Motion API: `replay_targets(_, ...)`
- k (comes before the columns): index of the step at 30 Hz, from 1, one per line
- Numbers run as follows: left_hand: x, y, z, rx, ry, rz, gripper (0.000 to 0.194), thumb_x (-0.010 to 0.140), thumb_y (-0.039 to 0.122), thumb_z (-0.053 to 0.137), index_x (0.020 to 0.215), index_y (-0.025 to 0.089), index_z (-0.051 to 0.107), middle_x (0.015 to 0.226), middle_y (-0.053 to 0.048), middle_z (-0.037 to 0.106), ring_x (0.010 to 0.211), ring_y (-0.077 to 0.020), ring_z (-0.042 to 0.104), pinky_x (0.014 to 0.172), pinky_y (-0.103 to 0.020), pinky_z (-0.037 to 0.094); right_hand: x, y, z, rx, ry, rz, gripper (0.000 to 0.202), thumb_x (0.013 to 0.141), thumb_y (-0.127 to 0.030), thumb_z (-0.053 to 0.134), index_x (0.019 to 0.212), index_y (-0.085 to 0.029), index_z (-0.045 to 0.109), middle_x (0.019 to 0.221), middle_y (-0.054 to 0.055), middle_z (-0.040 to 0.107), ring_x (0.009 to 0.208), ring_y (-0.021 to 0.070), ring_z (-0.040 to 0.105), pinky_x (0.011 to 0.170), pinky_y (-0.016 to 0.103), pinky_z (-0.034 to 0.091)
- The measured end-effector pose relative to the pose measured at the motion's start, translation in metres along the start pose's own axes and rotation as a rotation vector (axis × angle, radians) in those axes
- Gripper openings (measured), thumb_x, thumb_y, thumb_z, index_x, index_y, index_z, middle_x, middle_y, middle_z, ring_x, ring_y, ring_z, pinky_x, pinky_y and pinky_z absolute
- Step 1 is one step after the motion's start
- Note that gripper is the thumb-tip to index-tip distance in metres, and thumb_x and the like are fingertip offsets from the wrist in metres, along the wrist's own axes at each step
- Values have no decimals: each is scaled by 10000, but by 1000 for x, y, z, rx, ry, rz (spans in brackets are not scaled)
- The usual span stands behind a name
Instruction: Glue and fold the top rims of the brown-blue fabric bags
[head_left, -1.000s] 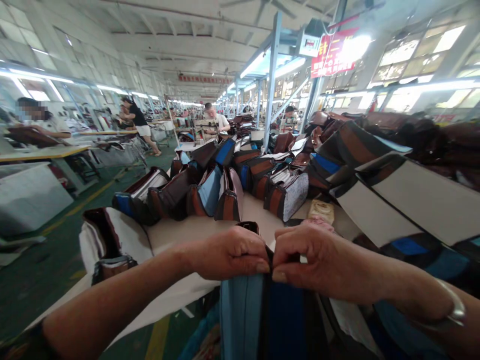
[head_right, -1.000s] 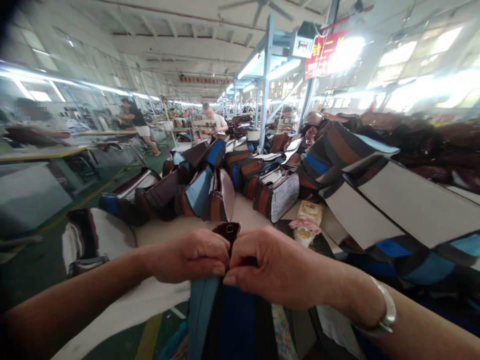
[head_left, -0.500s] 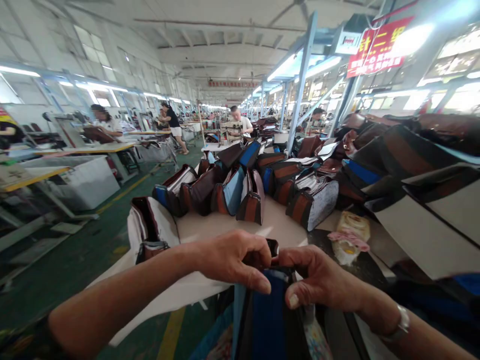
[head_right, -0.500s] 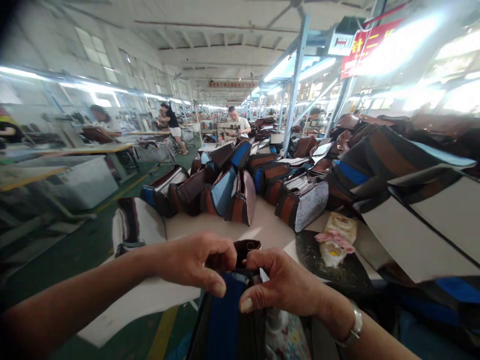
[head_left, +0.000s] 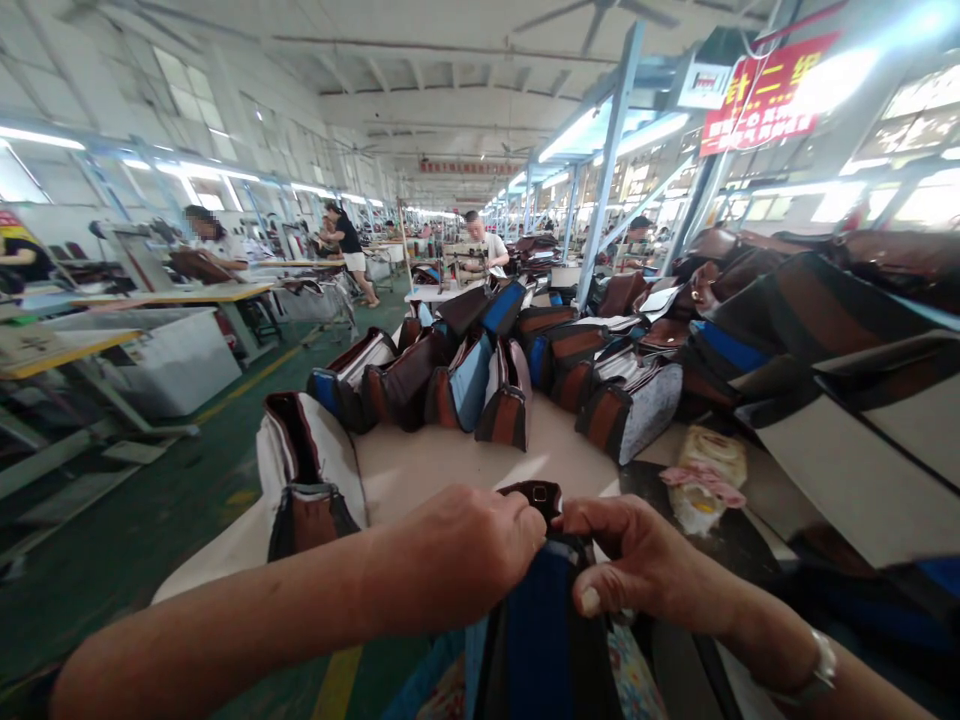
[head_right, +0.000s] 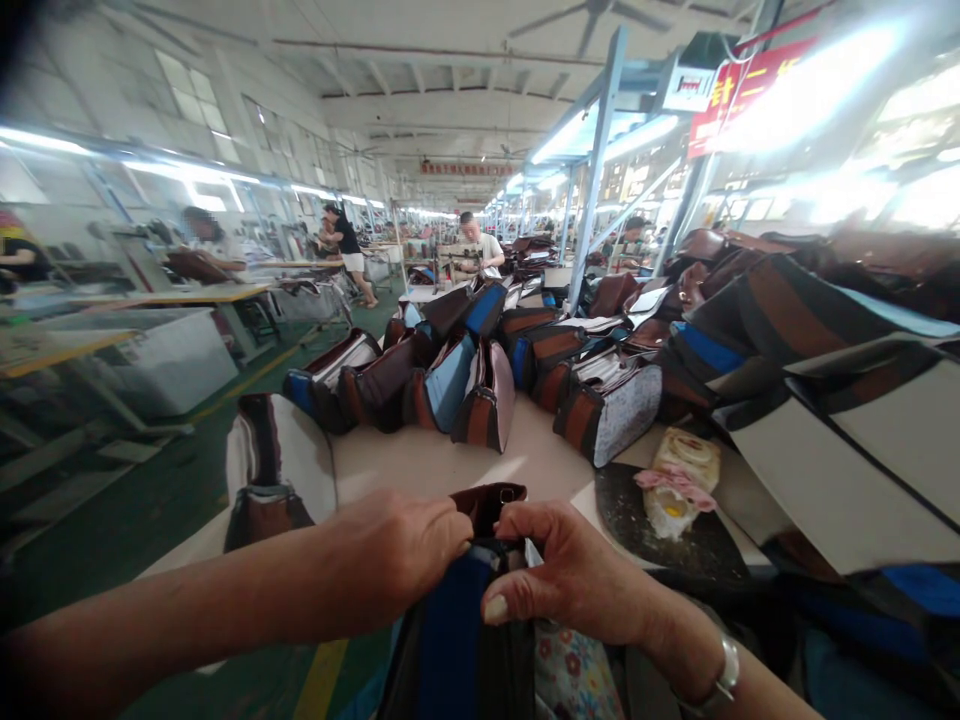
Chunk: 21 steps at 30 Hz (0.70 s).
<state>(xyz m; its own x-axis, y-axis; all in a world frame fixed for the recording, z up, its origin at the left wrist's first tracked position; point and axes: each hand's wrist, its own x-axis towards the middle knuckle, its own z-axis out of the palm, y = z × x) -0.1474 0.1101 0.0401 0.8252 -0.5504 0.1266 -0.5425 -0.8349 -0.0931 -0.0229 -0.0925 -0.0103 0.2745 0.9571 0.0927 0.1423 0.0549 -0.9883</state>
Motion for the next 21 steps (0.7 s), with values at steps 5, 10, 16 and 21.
replay_targets(5, -4, 2, 13, -51, 60, -5, 189, 990, 124, 378, 906, 135, 547, 827, -68, 603, 669, -184, 549, 573, -305, 395, -7, 2, -8, 8, 1, 14, 431, 764, -504, 813, 951, -143, 669, 853, 16, 577, 813, 161, 482, 718, 287, 378)
replay_targets(10, 7, -4, -11, -594, -31, -215, 361, 1070, 301, 284, 901, 156, 569, 812, -12, 579, 721, -141, 541, 679, -253, 398, -14, 2, -12, 207, -67, 28, 319, 915, -408, 690, 1061, -140, 597, 890, 10, 523, 772, 109, 439, 660, 241, 329)
replay_targets(16, 33, 1, -18, -999, -226, -373, 462, 764, 610, 741, 866, 166, 667, 726, 49, 508, 670, -119, 462, 542, -234, 304, -17, 0, -8, 308, -48, -7, 261, 907, -297, 720, 1020, -154, 533, 885, -1, 514, 761, 93, 446, 654, 231, 329)
replay_targets(21, 44, 11, -7, -1071, -187, -487, 414, 753, 513, 746, 639, 154, 572, 592, 74, 363, 571, -87, 348, 487, -245, 222, -22, -2, -10, 230, -29, -33, 189, 961, -289, 645, 1014, -169, 509, 865, -15, 482, 741, 98, 393, 640, 247, 309)
